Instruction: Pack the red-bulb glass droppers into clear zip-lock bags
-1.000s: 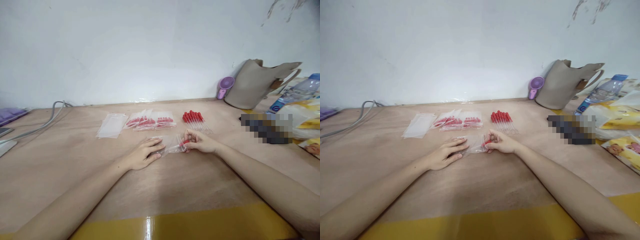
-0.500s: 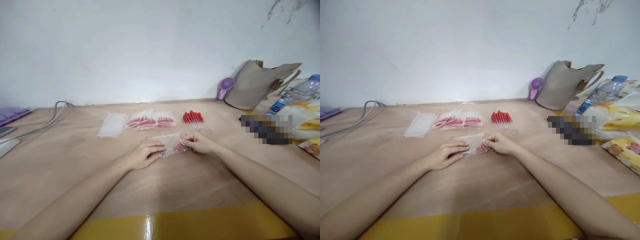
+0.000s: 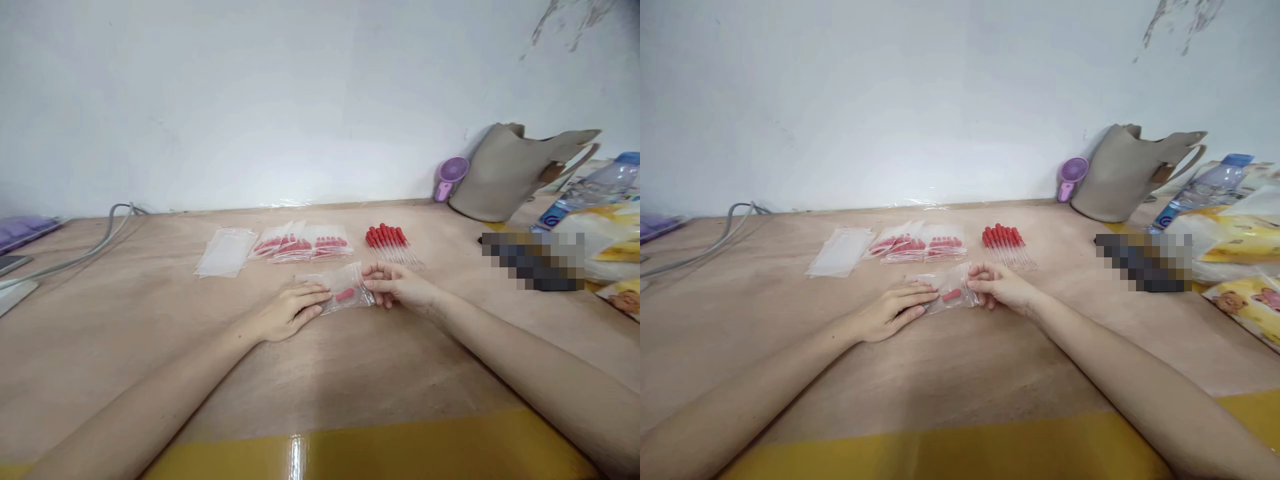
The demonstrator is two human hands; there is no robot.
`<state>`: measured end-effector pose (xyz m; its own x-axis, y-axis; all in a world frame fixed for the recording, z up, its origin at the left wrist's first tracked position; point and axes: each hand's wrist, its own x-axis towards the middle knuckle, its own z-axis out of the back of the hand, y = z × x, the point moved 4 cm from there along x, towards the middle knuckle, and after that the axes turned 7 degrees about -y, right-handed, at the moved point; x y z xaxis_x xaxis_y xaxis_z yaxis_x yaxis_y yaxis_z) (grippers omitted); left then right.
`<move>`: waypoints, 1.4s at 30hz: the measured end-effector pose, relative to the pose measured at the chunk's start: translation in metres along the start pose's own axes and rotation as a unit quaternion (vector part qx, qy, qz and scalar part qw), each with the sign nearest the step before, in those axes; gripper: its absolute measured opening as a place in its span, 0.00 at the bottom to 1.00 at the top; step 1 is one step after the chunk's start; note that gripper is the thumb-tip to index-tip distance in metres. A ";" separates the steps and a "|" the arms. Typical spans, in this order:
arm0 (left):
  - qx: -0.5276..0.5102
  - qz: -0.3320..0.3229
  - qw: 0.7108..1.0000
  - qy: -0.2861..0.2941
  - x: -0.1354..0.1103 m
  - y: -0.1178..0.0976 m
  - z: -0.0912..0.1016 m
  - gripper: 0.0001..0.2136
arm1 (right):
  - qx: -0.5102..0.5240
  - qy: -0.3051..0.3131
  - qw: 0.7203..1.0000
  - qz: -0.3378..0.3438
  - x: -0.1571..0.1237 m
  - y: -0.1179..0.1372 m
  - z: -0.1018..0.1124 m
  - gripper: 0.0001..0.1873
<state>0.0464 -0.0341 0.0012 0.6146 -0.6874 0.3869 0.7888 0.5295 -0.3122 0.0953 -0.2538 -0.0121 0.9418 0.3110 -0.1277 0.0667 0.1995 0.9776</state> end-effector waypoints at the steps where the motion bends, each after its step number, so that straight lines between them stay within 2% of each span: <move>1: 0.002 0.000 1.000 0.002 0.000 0.000 0.000 0.17 | -0.046 -0.028 0.998 0.028 0.002 0.002 0.005 0.16; 2: 0.005 0.000 1.000 0.004 -0.001 0.000 0.000 0.18 | -0.115 -0.070 0.989 0.065 0.005 0.005 0.012 0.14; 3: 0.007 -0.001 1.000 0.007 -0.001 0.001 0.000 0.18 | -0.194 -0.123 0.968 0.106 0.007 0.009 0.019 0.11; 6: 0.013 -0.016 1.000 0.022 -0.002 0.002 0.000 0.18 | -0.392 -0.265 0.862 0.181 0.014 0.019 0.037 0.07; 8: 0.017 -0.022 0.999 0.029 -0.002 0.002 -0.001 0.19 | -0.456 -0.310 0.815 0.176 0.020 0.023 0.044 0.08; 11: 0.016 -0.015 0.999 0.026 -0.001 0.003 -0.002 0.18 | -0.508 -0.315 0.790 0.138 0.030 0.030 0.046 0.10; 15: 0.009 -0.009 0.999 0.031 -0.001 0.003 -0.002 0.18 | -0.531 -0.276 0.799 0.059 0.042 0.037 0.043 0.12; 18: 0.010 -0.009 0.999 0.034 -0.002 0.005 -0.003 0.19 | -0.524 -0.270 0.807 0.028 0.050 0.036 0.041 0.11; 24: 0.011 0.002 0.999 0.030 -0.002 0.007 -0.004 0.19 | -0.508 -0.278 0.815 0.023 0.051 0.038 0.046 0.12; 27: 0.010 0.005 0.999 0.033 -0.002 0.006 -0.004 0.19 | -0.495 -0.273 0.823 0.053 0.042 0.048 0.049 0.12; 29: 0.014 0.008 0.999 0.032 -0.002 0.006 -0.003 0.19 | -0.432 -0.270 0.854 0.103 0.035 0.050 0.048 0.12; 31: 0.026 0.015 0.999 0.029 -0.003 0.005 -0.003 0.19 | -0.305 -0.266 0.902 0.153 0.029 0.046 0.044 0.12; 32: 0.034 0.018 0.999 0.027 -0.003 0.005 -0.002 0.19 | -0.231 -0.260 0.923 0.166 0.026 0.041 0.042 0.14; 34: 0.042 0.015 0.999 0.017 -0.003 0.005 -0.001 0.19 | -0.093 -0.252 0.948 0.173 0.022 0.027 0.035 0.26; 37: 0.029 -0.004 1.000 -0.006 -0.003 0.003 0.000 0.18 | 0.036 -0.248 0.956 0.150 0.017 0.010 0.026 0.43; 42: -0.012 0.011 1.000 -0.026 -0.002 0.002 0.002 0.19 | 0.114 -0.241 0.957 0.110 0.014 0.002 0.016 0.51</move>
<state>0.0464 -0.0307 0.0011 0.6320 -0.6482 0.4247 0.7750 0.5317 -0.3416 0.1140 -0.2635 -0.0092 0.9801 -0.1543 0.1246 -0.1331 -0.0458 0.9900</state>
